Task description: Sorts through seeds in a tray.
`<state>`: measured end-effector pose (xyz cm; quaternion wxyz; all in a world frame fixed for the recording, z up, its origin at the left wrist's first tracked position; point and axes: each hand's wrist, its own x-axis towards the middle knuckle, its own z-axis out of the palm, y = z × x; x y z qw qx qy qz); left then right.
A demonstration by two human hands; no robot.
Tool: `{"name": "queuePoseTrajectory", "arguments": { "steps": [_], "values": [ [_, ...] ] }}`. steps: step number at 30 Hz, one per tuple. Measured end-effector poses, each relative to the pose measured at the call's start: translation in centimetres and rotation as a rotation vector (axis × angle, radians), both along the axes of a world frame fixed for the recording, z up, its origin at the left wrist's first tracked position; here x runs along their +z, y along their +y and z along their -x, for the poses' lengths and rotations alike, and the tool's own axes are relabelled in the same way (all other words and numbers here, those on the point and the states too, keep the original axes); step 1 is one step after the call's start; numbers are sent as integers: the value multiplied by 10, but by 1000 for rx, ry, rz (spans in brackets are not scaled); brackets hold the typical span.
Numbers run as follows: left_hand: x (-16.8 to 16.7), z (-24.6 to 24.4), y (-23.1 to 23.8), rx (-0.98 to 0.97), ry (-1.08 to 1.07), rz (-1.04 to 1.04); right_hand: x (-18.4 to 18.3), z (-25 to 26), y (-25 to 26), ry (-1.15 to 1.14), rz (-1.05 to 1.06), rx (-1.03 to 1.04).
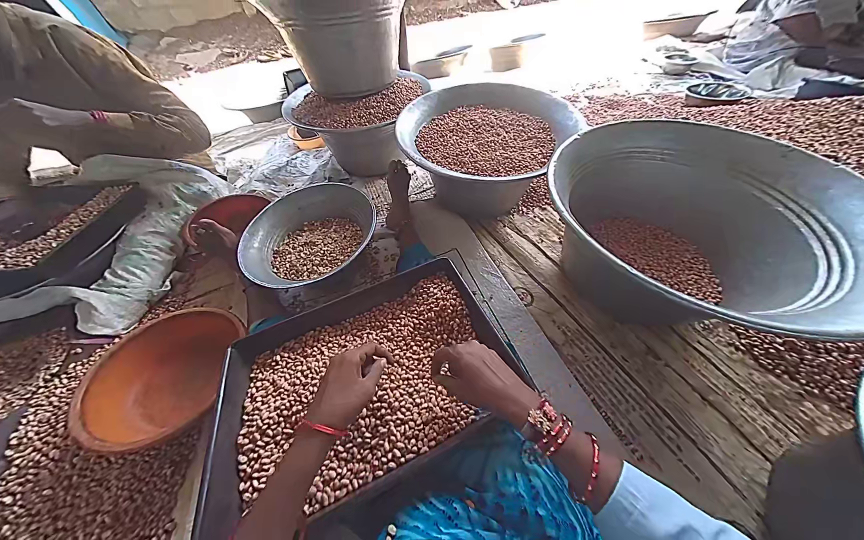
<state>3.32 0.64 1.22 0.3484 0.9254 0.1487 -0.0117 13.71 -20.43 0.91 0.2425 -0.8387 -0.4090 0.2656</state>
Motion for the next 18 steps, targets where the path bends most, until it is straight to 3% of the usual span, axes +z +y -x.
{"name": "queuePoseTrajectory", "arguments": {
  "steps": [5, 15, 18],
  "values": [
    [-8, -10, -16, -121, 212, -349, -10, 5, 23, -108, 103, 72],
    [-12, -18, -34, -214, 323, -484, -18, 9, 29, -114, 126, 128],
    [-14, -15, -24, -170, 252, -383, -20, 12, 30, -109, 148, 141]
  ]
}}
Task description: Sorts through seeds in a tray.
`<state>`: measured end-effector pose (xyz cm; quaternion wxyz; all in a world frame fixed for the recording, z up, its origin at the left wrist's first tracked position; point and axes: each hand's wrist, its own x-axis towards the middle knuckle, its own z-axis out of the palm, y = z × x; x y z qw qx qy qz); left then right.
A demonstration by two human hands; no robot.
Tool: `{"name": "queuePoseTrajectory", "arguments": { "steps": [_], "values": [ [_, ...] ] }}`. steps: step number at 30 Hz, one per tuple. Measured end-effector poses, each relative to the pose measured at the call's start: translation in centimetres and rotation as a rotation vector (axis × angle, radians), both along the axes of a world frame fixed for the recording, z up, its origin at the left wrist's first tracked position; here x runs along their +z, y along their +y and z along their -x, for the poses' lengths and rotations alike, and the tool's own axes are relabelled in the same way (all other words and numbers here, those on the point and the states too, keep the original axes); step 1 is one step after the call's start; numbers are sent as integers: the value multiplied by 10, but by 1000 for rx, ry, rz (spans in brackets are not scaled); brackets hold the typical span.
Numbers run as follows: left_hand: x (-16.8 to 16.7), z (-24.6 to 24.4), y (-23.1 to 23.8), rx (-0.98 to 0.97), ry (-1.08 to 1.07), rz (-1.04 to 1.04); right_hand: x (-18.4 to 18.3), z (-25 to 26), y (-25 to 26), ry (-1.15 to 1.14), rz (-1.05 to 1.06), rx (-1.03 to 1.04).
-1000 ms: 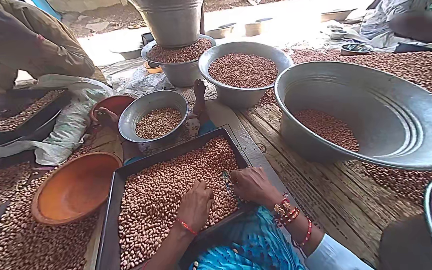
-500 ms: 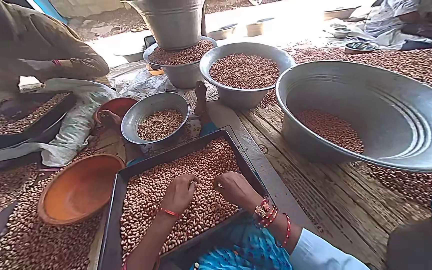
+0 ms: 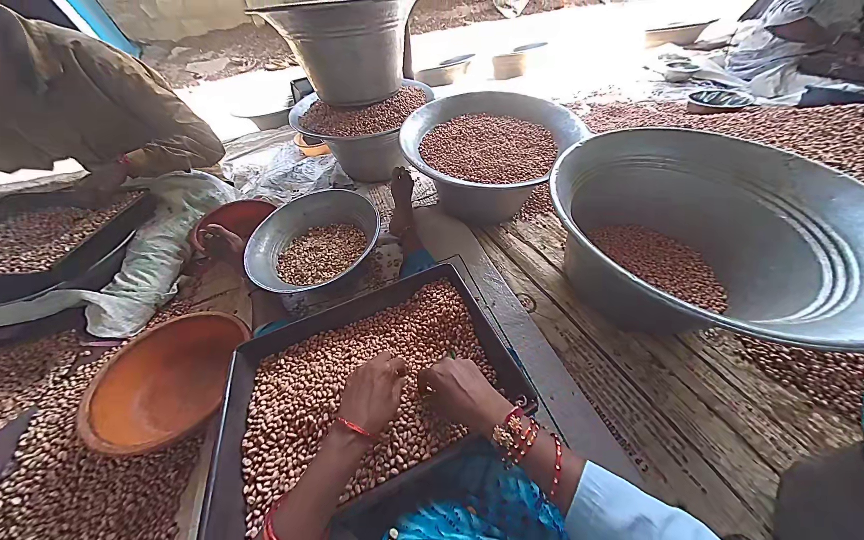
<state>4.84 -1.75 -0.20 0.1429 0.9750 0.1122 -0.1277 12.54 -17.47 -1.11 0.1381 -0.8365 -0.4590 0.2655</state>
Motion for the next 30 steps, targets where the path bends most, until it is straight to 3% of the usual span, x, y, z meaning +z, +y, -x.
{"name": "queuePoseTrajectory", "arguments": {
  "steps": [4, 6, 11, 16, 18, 21, 23, 26, 27, 28, 30],
  "values": [
    [1, 18, 38, 235, -382, 427, -3, -2, -2, 38, -28, 5],
    [4, 31, 53, 297, -462, 515, -3, -1, -2, 54, -27, 0],
    [8, 57, 47, 243, -272, 184, -4, -3, 3, 76, 15, -8],
    [-3, 65, 37, 210, -256, -11, 6, 1, 3, 32, 66, 0],
    [-5, 62, 36, 202, -224, -31, 18, 6, -2, 77, -12, 82],
    [-7, 62, 39, 171, -252, 19, 39, 14, -8, 413, -287, 371],
    [-1, 70, 49, 78, -273, 271, 46, 16, -12, 572, -377, 457],
    [12, 90, 83, -219, -44, 1028, 41, 5, -23, 286, -243, 295],
    [16, 96, 92, -245, -14, 1152, 39, 0, -28, 177, -130, 191],
    [21, 103, 99, -165, -71, 1134, 39, -3, -31, 96, 0, 89],
    [25, 109, 109, 141, -209, 664, 39, -7, -35, 7, 224, -49]
  ]
}}
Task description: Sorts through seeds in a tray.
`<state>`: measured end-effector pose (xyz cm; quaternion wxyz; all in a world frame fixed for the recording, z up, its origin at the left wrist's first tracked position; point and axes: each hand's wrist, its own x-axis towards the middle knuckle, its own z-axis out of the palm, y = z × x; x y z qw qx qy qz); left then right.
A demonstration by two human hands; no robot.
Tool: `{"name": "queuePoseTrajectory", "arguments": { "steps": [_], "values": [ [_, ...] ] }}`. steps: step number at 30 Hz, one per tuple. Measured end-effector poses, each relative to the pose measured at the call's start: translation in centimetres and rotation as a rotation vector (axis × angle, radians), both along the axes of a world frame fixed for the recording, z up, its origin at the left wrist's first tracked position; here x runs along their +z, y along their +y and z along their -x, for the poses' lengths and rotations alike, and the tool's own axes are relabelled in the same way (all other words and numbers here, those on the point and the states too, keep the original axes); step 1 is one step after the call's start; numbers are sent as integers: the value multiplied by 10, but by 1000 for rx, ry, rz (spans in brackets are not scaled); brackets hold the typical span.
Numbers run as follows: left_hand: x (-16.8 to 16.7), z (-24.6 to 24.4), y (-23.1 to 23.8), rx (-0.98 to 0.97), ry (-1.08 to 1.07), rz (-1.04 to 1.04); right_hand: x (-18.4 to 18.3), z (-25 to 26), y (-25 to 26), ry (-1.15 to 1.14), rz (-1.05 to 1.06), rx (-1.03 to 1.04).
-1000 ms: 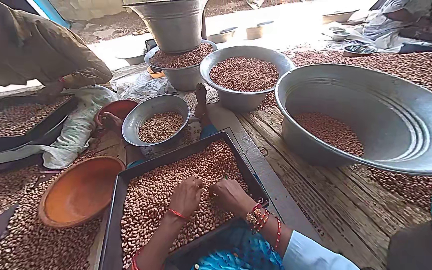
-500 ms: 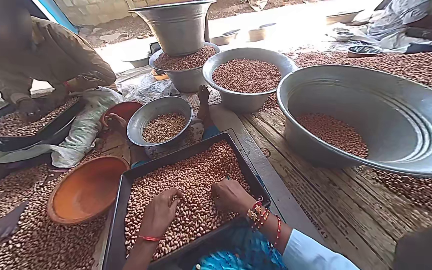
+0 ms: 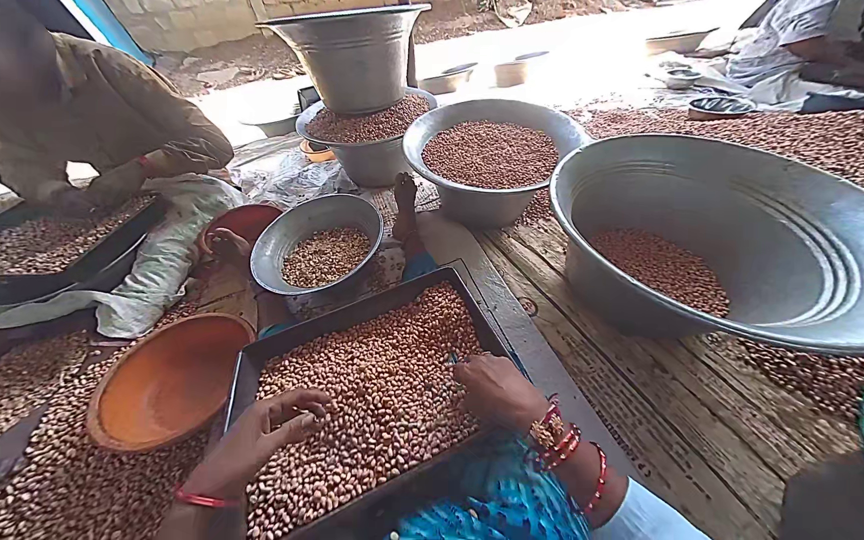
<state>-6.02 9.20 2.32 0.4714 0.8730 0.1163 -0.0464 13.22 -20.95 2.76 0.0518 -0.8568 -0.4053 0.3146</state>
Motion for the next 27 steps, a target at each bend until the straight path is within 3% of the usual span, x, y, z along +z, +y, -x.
{"name": "queuePoseTrajectory", "arguments": {
  "steps": [2, 3, 5, 8, 10, 15, 18, 22, 27],
  "values": [
    [-1, -7, 4, 218, 269, -524, -2, 0, 2, -19, 101, -28],
    [-3, -13, 0, 230, 428, -681, -4, 2, 5, 0, 120, -20],
    [-9, -23, -19, 164, 594, -788, -9, 12, 15, 54, 117, 17],
    [-13, -35, -55, 2, 678, -745, -18, 36, 36, 141, 6, 81],
    [-13, -40, -71, -44, 667, -608, -20, 50, 51, 204, -102, 84],
    [-31, -20, -67, 212, 205, 50, -22, 49, 69, 393, -564, 127],
    [-31, -11, -52, 286, -34, 277, -17, 21, 61, 284, -681, 26],
    [-15, -7, -34, 228, -156, 148, -20, -16, 48, -42, -358, -45],
    [-7, -5, -32, 296, -228, -208, -35, -22, 51, -60, -179, -37]
  ]
}}
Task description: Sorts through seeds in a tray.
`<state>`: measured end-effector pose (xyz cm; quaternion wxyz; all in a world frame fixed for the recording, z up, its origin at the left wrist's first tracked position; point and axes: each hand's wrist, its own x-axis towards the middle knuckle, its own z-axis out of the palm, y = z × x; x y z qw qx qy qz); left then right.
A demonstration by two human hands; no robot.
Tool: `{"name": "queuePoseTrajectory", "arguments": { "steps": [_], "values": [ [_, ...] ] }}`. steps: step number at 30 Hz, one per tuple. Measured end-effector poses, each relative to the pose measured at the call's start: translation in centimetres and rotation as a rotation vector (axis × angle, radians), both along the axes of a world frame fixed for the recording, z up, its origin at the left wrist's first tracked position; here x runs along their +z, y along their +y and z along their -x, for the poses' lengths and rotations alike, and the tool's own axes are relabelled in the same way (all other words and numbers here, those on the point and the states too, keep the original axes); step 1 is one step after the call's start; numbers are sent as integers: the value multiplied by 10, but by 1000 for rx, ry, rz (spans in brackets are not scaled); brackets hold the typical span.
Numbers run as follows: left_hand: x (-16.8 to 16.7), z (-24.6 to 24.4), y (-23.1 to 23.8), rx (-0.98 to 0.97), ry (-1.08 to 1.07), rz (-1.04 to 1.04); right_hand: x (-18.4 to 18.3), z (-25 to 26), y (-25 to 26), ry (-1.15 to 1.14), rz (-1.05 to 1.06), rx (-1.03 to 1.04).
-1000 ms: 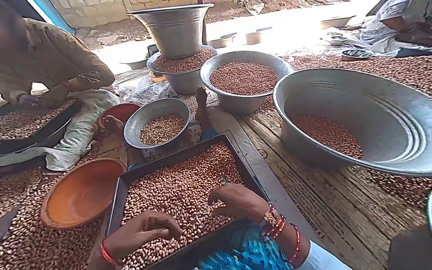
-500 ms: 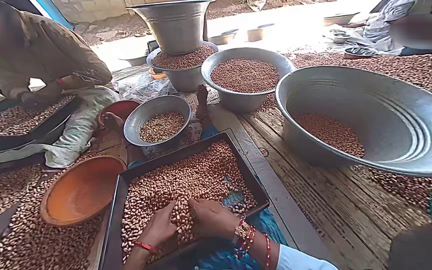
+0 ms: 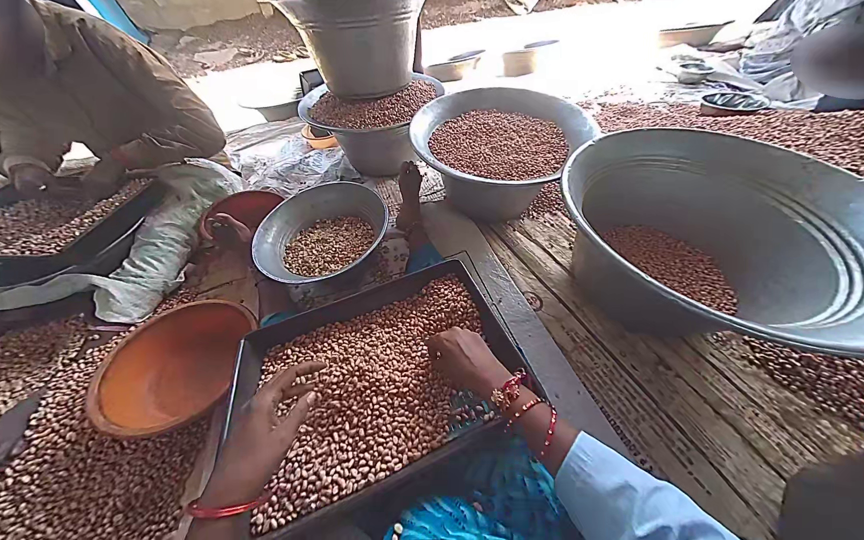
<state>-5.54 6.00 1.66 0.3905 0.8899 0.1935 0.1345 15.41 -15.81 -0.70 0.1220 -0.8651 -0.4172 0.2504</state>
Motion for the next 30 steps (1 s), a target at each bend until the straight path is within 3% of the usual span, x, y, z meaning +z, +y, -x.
{"name": "queuePoseTrajectory", "arguments": {
  "steps": [5, 13, 17, 20, 23, 25, 30],
  "values": [
    [-9, -14, -23, -54, -33, -376, 0, 2, 2, -6, 0, -15],
    [-18, -61, -52, -150, 97, -581, -1, 3, 1, -25, 14, -16],
    [-15, -78, -59, -234, 383, -563, -5, 2, -1, 0, -6, 8],
    [-20, -74, -44, -204, 185, -344, -7, 1, -2, 16, -6, 16],
    [-12, -65, -19, -2, 60, -126, -11, -2, -5, 30, -17, 6],
    [-9, -60, -8, 56, 35, -179, -11, -4, -4, 43, 1, -9],
    [-15, -61, -16, -14, 255, -340, 1, -1, 0, 62, -5, 21]
  ]
}}
